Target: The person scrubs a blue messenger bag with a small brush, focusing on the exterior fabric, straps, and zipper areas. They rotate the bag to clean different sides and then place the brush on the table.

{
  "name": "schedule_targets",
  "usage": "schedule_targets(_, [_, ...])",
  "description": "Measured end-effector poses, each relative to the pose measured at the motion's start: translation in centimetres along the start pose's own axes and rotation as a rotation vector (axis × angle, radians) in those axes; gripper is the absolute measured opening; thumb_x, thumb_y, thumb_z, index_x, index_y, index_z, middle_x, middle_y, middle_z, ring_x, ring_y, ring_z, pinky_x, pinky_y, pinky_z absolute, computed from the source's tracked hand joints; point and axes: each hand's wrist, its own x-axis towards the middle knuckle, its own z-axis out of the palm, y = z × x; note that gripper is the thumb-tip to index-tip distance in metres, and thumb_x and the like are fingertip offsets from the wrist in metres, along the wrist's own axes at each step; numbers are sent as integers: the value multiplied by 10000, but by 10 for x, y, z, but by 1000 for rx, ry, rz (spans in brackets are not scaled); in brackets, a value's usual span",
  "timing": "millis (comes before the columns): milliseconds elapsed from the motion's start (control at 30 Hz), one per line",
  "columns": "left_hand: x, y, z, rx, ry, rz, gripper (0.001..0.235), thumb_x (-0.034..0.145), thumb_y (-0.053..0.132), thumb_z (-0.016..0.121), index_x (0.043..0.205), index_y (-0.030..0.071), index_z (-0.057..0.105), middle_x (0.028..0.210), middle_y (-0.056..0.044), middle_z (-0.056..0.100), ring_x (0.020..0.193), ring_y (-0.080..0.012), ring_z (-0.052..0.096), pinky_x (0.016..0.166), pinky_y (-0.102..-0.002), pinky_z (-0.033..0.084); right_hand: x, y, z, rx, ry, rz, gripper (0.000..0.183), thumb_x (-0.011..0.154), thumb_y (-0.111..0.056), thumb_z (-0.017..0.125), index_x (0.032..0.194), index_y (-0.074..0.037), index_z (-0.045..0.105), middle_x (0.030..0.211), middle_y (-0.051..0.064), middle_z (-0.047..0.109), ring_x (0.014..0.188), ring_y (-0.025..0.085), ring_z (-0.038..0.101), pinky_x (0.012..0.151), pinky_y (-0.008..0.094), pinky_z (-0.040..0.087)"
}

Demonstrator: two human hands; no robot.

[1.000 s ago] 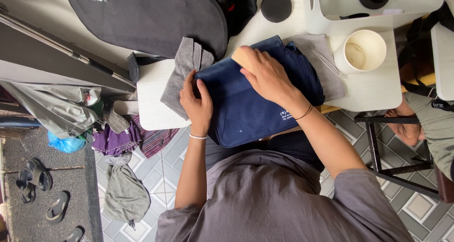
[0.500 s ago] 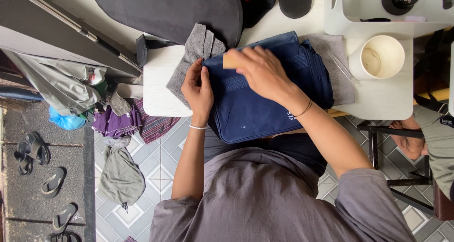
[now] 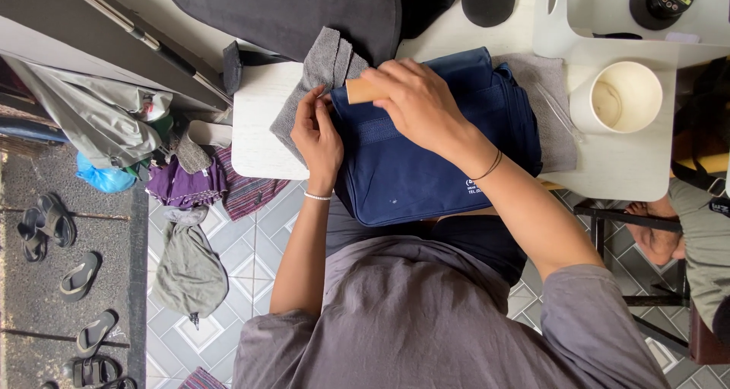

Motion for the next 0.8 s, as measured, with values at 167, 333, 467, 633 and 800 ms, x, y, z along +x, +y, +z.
schedule_targets(167, [0, 3, 1, -7, 19, -18, 257, 1069, 26, 464, 1232, 22, 662, 977, -186, 753, 862, -268, 748, 797, -431, 616, 1, -6, -1, 158, -108, 13, 447, 954, -188, 703, 1391, -134, 623, 1113, 99, 652, 1091, 332, 605, 924, 453, 516])
schedule_targets(333, [-3, 7, 1, 62, 18, -22, 229, 1088, 97, 486, 1212, 50, 673, 955, -170, 759, 860, -277, 760, 761, -430, 617, -4, 2, -8, 85, -69, 48, 427, 986, -202, 684, 1407, -164, 619, 1121, 67, 618, 1116, 303, 611, 949, 427, 512])
schedule_targets(467, [-2, 12, 2, 95, 46, -42, 225, 1097, 186, 518, 1176, 84, 703, 932, -143, 763, 848, -237, 746, 754, -401, 615, -10, -9, -7, 212, -70, 31, 437, 983, -179, 690, 1410, -125, 614, 1138, 108, 630, 1135, 347, 616, 969, 451, 512])
schedule_targets(633, [-1, 8, 2, 74, 41, -52, 295, 1120, 205, 449, 1160, 64, 705, 937, -157, 771, 844, -276, 768, 777, -425, 623, -13, -2, 5, 99, 2, -25, 404, 1003, -222, 678, 1392, -126, 626, 1149, 84, 638, 1184, 303, 596, 1003, 422, 497])
schedule_targets(800, [0, 14, 3, 109, 57, -43, 252, 1107, 191, 494, 1147, 64, 708, 930, -163, 778, 858, -289, 780, 764, -439, 625, -22, -29, -5, 110, -91, -31, 273, 973, -137, 706, 1220, -24, 734, 1069, 161, 708, 1103, 336, 622, 981, 437, 504])
